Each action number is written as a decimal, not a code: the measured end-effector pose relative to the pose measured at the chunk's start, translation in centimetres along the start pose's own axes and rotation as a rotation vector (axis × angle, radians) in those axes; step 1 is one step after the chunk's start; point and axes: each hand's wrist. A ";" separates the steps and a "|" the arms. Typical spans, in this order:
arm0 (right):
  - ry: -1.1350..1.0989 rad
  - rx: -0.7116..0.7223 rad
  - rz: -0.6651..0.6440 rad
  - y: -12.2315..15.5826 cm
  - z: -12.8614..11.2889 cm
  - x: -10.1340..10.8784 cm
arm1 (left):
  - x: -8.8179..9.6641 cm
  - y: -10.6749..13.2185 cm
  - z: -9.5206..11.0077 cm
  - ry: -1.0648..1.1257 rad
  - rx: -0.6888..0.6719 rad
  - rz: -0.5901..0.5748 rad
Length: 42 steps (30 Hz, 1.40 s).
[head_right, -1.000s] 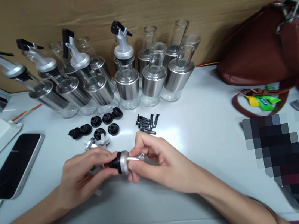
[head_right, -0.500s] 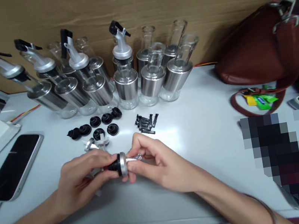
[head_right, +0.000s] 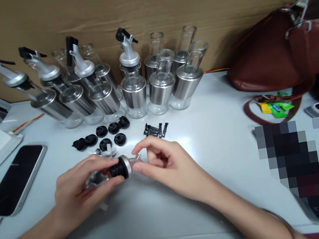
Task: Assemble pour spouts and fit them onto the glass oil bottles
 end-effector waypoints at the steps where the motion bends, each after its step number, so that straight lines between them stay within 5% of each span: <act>1: -0.035 -0.034 -0.048 0.0 0.0 -0.1 | -0.1 0.0 0.0 -0.002 0.002 0.000; 5: -0.058 -0.084 -0.191 0.3 -0.1 -0.5 | -0.5 0.1 0.1 0.037 -0.010 -0.096; 22: -0.103 -0.062 -0.207 0.6 -0.3 -0.3 | -0.9 0.5 -0.5 -0.061 -0.167 -0.162; 25: -0.150 -0.093 -0.251 0.7 -0.4 -0.2 | -0.8 0.4 -0.3 0.081 -0.119 -0.170; 30: -0.192 -0.184 -0.320 0.9 -0.6 -0.3 | -1.2 0.8 -0.1 0.484 0.146 -0.164; 42: -0.040 -0.151 -0.299 1.2 -1.1 -0.8 | -1.4 1.4 0.3 0.505 0.292 -0.267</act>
Point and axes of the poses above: each hand's wrist, its own y-axis away from the middle knuckle, its own x-axis out of the back of the hand, z = x × y, and after that the axes turned 2 degrees about z, right-handed
